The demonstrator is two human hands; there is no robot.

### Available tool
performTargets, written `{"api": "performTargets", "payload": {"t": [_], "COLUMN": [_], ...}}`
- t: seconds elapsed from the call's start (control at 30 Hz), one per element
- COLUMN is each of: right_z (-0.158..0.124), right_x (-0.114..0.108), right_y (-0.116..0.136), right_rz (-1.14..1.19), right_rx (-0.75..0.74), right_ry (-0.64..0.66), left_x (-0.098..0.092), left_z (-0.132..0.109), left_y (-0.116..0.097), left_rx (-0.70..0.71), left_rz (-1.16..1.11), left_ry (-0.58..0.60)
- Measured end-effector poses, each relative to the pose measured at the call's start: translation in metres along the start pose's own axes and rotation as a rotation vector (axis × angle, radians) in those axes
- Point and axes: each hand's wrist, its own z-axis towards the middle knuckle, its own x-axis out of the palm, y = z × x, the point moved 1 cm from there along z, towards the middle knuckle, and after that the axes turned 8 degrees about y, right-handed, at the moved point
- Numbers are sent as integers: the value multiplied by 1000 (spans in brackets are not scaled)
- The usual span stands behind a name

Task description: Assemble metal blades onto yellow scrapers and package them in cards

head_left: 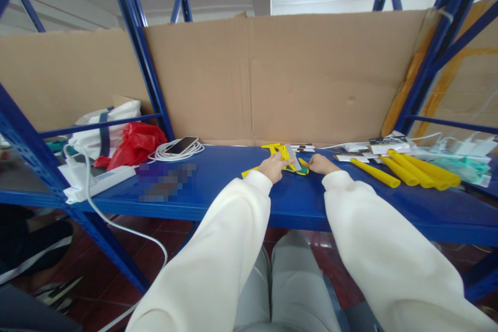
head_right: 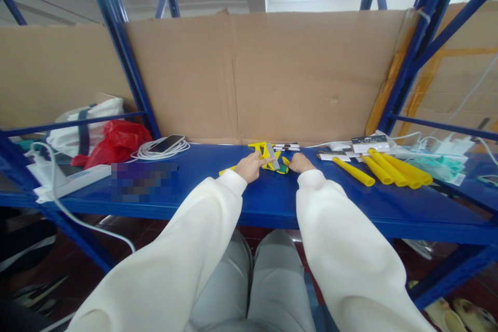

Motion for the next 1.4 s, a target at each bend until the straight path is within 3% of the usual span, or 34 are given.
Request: {"api": "performTargets", "payload": {"t": [0.3, 0.57, 0.9, 1.4], "right_z": [-18, -32, -27, -13], "right_x": [-11, -19, -18, -4], "right_y": [16, 25, 20, 13], "right_rz": [-116, -124, -144, 48], "right_rx": [119, 181, 130, 126], "right_ry": [92, 80, 86, 31], "left_x": [2, 3, 4, 4], "left_z": [1, 2, 2, 2], "left_y": [2, 3, 4, 4], "left_rx": [23, 16, -14, -21], "left_rz": [9, -42, -65, -64], "left_ry": [-8, -48, -41, -45]}}
